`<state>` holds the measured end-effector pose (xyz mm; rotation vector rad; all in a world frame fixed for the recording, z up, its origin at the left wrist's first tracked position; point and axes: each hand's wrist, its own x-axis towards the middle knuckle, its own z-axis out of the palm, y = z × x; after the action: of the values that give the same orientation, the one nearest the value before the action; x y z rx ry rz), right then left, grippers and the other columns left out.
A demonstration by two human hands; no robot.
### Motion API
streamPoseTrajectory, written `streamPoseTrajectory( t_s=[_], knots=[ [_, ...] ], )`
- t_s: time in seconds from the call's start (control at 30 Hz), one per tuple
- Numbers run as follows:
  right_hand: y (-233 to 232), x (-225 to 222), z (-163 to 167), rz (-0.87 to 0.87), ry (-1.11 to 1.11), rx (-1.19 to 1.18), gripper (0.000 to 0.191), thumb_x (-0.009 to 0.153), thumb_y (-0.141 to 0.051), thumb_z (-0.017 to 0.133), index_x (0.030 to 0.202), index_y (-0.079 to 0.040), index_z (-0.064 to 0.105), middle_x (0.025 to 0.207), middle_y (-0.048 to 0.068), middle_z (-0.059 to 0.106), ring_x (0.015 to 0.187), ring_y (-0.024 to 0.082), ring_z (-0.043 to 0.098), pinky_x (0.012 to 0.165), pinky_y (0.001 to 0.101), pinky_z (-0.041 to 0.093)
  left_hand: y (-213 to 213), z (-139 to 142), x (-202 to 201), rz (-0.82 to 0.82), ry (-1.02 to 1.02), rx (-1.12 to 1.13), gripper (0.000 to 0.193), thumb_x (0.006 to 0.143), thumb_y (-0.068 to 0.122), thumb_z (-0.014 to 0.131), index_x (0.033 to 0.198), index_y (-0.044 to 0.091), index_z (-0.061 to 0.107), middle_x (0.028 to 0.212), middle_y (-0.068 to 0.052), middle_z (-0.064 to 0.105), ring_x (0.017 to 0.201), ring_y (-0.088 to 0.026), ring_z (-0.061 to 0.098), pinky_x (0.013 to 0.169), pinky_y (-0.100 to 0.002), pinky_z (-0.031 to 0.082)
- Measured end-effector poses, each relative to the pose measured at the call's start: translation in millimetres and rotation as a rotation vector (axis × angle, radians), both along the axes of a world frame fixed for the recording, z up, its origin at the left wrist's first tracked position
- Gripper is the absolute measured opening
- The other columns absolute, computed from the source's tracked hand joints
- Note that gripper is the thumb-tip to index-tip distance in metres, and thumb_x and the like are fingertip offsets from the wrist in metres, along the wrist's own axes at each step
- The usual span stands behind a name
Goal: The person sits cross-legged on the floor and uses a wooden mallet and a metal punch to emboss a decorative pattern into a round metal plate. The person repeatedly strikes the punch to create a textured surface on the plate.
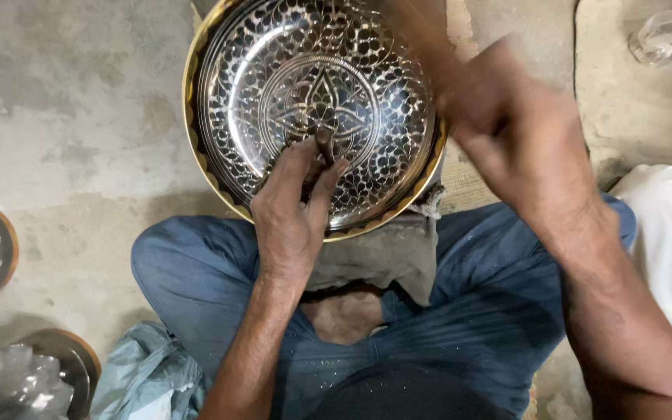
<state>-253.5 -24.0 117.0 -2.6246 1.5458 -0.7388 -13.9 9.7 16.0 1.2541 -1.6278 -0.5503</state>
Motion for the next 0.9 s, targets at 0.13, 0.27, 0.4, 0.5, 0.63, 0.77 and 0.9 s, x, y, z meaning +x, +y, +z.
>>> streamPoseTrajectory(
  t_s=[0.13,0.27,0.4,0.5,0.63,0.77,0.9],
  knots=[
    [-1,-1,0,-0.02,0.362,-0.183,0.026,0.092,-0.01,0.085,0.107,-0.006,0.063,0.078,0.011,0.069,0.068,0.024,0.069,0.063,0.0417,0.059,0,0,1,0.005,-0.024,-0.007,0.029,0.101,0.008,0.074,0.127,0.002,0.062,0.111,-0.01,0.073,0.097,-0.021,0.077,0.079,-0.033,0.066],
    [3,5,1,-0.137,-0.085,0.071,0.032,0.095,-0.012,0.082,0.107,-0.002,0.054,0.085,0.01,0.065,0.075,0.023,0.069,0.064,0.0427,0.055,3,1,1,-0.004,0.013,0.041,0.03,0.101,0.008,0.074,0.127,0.003,0.062,0.111,-0.011,0.073,0.094,-0.022,0.077,0.076,-0.034,0.066],
    [6,1,4,-0.053,0.275,-0.106,0.036,0.084,-0.008,0.084,0.111,-0.006,0.061,0.085,0.012,0.069,0.078,0.03,0.071,0.074,0.0457,0.058,1,2,2,0.007,-0.037,-0.016,0.03,0.101,0.009,0.075,0.128,0.003,0.062,0.111,-0.01,0.073,0.098,-0.022,0.077,0.079,-0.036,0.064],
    [5,-3,5,-0.033,0.126,0.005,0.045,0.085,-0.008,0.081,0.123,0.0,0.058,0.09,0.017,0.066,0.082,0.035,0.07,0.073,0.0448,0.058,1,3,1,0.001,-0.005,-0.006,0.032,0.101,0.008,0.075,0.129,0.003,0.061,0.113,-0.011,0.072,0.099,-0.023,0.077,0.079,-0.035,0.064],
    [1,2,6,-0.055,0.346,0.007,0.02,0.1,-0.009,0.082,0.1,-0.005,0.062,0.07,0.012,0.065,0.06,0.027,0.066,0.06,0.0433,0.056,2,5,1,0.005,-0.007,0.021,0.033,0.099,0.008,0.076,0.129,0.004,0.062,0.113,-0.01,0.073,0.097,-0.021,0.077,0.079,-0.034,0.065],
    [4,11,10,-0.187,0.024,0.162,0.028,0.095,-0.015,0.079,0.104,-0.002,0.055,0.076,0.012,0.065,0.068,0.027,0.069,0.062,0.0421,0.054,3,5,1,-0.001,0.011,0.016,0.032,0.1,0.008,0.076,0.13,0.005,0.063,0.113,-0.009,0.073,0.096,-0.019,0.078,0.078,-0.033,0.065],
    [6,7,9,-0.061,0.075,0.063,0.022,0.095,-0.008,0.073,0.11,-0.003,0.058,0.089,0.013,0.069,0.079,0.025,0.071,0.066,0.0374,0.06,1,2,2,0.006,-0.037,0.007,0.033,0.1,0.008,0.075,0.13,0.005,0.063,0.112,-0.009,0.073,0.095,-0.019,0.078,0.075,-0.032,0.066]
  ],
)
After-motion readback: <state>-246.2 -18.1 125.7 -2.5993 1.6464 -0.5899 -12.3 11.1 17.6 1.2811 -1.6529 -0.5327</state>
